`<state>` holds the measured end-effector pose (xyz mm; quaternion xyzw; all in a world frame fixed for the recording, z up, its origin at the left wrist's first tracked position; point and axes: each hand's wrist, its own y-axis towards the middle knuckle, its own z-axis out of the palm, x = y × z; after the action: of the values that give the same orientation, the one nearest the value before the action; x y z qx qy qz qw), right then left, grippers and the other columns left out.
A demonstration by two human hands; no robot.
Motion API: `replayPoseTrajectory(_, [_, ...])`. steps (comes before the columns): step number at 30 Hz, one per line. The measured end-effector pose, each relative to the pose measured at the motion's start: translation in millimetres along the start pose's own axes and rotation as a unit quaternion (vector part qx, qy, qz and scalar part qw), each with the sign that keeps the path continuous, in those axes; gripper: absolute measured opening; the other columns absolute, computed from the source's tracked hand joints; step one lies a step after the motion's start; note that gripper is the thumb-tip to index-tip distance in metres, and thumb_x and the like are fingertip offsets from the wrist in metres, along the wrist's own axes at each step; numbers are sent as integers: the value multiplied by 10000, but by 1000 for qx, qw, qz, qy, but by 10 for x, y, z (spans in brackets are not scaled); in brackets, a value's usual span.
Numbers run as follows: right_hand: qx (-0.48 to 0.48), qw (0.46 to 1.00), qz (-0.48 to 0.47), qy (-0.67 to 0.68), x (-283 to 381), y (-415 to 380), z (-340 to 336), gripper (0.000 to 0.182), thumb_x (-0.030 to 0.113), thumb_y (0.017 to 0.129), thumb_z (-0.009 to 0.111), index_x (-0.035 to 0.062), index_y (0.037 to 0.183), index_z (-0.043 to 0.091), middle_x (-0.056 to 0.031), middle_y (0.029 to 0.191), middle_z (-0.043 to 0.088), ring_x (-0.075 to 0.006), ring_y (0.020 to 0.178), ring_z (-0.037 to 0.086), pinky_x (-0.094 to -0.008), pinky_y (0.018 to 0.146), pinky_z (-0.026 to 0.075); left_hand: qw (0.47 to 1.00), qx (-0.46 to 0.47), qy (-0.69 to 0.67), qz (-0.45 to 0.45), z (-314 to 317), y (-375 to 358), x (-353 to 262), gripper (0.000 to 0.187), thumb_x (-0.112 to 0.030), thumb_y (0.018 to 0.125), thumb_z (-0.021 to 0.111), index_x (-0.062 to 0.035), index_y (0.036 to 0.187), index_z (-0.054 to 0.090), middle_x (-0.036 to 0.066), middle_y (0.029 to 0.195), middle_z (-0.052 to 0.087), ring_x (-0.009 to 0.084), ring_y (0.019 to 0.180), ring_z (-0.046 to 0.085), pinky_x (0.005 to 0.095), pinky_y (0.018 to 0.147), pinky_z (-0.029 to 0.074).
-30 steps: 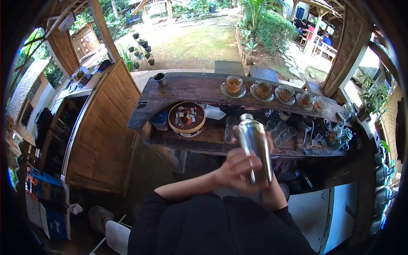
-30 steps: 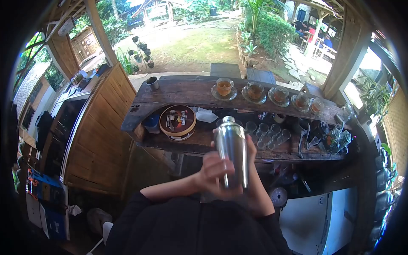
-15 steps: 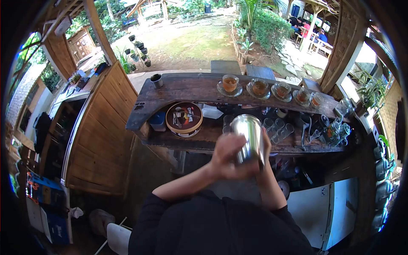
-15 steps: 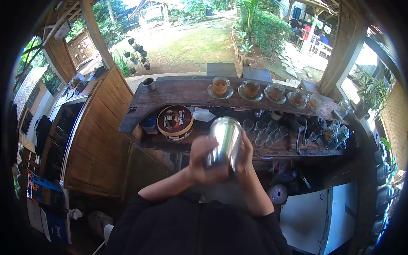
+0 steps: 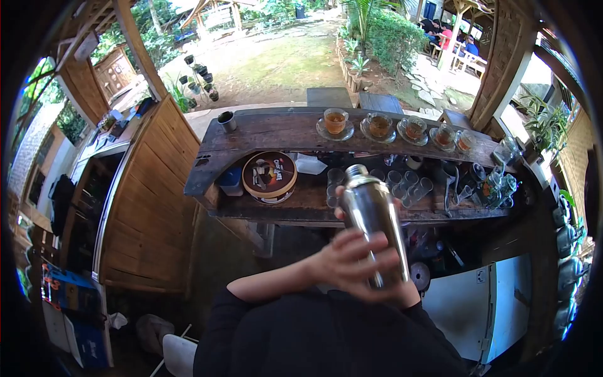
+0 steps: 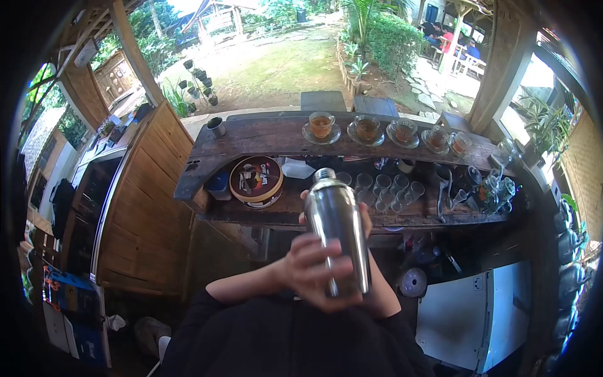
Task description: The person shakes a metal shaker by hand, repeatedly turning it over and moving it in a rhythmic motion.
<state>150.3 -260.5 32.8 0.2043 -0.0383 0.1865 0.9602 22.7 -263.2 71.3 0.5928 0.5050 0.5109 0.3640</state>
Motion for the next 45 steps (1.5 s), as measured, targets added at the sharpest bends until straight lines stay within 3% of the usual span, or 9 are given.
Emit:
replayPoseTrajectory(9, [-256, 743, -421, -453, 19, -67, 350, 637, 233, 900, 559, 42, 1413, 233, -152, 1339, 435, -306, 1192, 486, -485, 1001, 390, 828, -219, -343, -387, 123, -421, 13, 758, -234, 852, 665, -189, 1389, 133, 248, 1473, 97, 412, 1354, 230, 563, 1023, 317])
replayPoseTrajectory(12, [-132, 339, -378, -852, -14, -219, 105, 873, 199, 740, 757, 155, 1397, 184, -232, 1369, 278, -341, 1229, 415, -441, 964, 419, 704, -272, -424, -501, 154, -606, 36, 606, -309, 899, 599, -175, 1376, 250, 116, 1456, 250, 272, 1332, 319, 485, 1067, 288])
replayPoseTrajectory(15, [-79, 291, -397, -867, -118, 46, -47, 862, 153, 670, 796, 134, 1365, 284, -261, 1325, 362, -414, 1146, 478, -470, 875, 474, 246, -289, -495, -782, 330, -1341, 221, 416, -363, 958, 485, -124, 1297, 454, 27, 1187, 568, 145, 1186, 485, 339, 1034, 340])
replayPoseTrajectory(22, [-70, 209, -432, -875, -354, -339, 415, 838, 224, 690, 803, 162, 1341, 279, -254, 1235, 420, -402, 1086, 533, -435, 829, 529, 495, -168, -614, -591, -36, -443, 239, 331, -255, 971, 480, -22, 1206, 505, 59, 1132, 589, 145, 1080, 562, 324, 967, 425])
replayPoseTrajectory(28, [-116, 231, -351, -900, -147, 16, 176, 819, 170, 708, 788, 173, 1355, 286, -290, 1295, 386, -418, 1069, 534, -505, 841, 496, 286, -206, -506, -787, 400, -1294, 328, 324, -342, 925, 513, -66, 1091, 546, 51, 1072, 592, 144, 1047, 549, 321, 945, 414])
replayPoseTrajectory(32, [-65, 226, -378, -895, -357, -444, 443, 831, 304, 715, 778, 94, 1362, 299, -241, 1301, 405, -396, 1128, 522, -444, 884, 493, 571, -201, -508, -613, -71, -261, 240, 339, -236, 967, 479, 15, 1190, 526, 52, 1026, 626, 131, 960, 596, 305, 864, 460])
replayPoseTrajectory(40, [-27, 188, -416, -889, -222, -24, 370, 888, 172, 652, 828, 146, 1359, 291, -285, 1294, 423, -396, 1126, 528, -441, 893, 480, 267, -190, -508, -796, 109, -942, 312, 328, -268, 898, 473, -30, 1108, 551, 60, 1069, 610, 149, 1052, 567, 324, 935, 423])
replayPoseTrajectory(43, [-50, 301, -493, -815, -394, -299, 159, 871, 383, 705, 787, 80, 1349, 285, -243, 1363, 343, -367, 1137, 528, -433, 919, 472, 543, -190, -538, -616, -176, -387, 305, 398, -251, 885, 483, 27, 1165, 530, 91, 1115, 602, 181, 1085, 558, 329, 963, 391])
replayPoseTrajectory(45, [-44, 325, -463, -823, -374, -311, -2, 851, 399, 724, 768, 95, 1353, 282, -239, 1377, 319, -388, 1142, 517, -447, 911, 473, 515, -186, -512, -662, -116, -542, 348, 366, -249, 893, 458, 6, 1138, 551, 83, 1079, 613, 183, 1050, 570, 332, 945, 404])
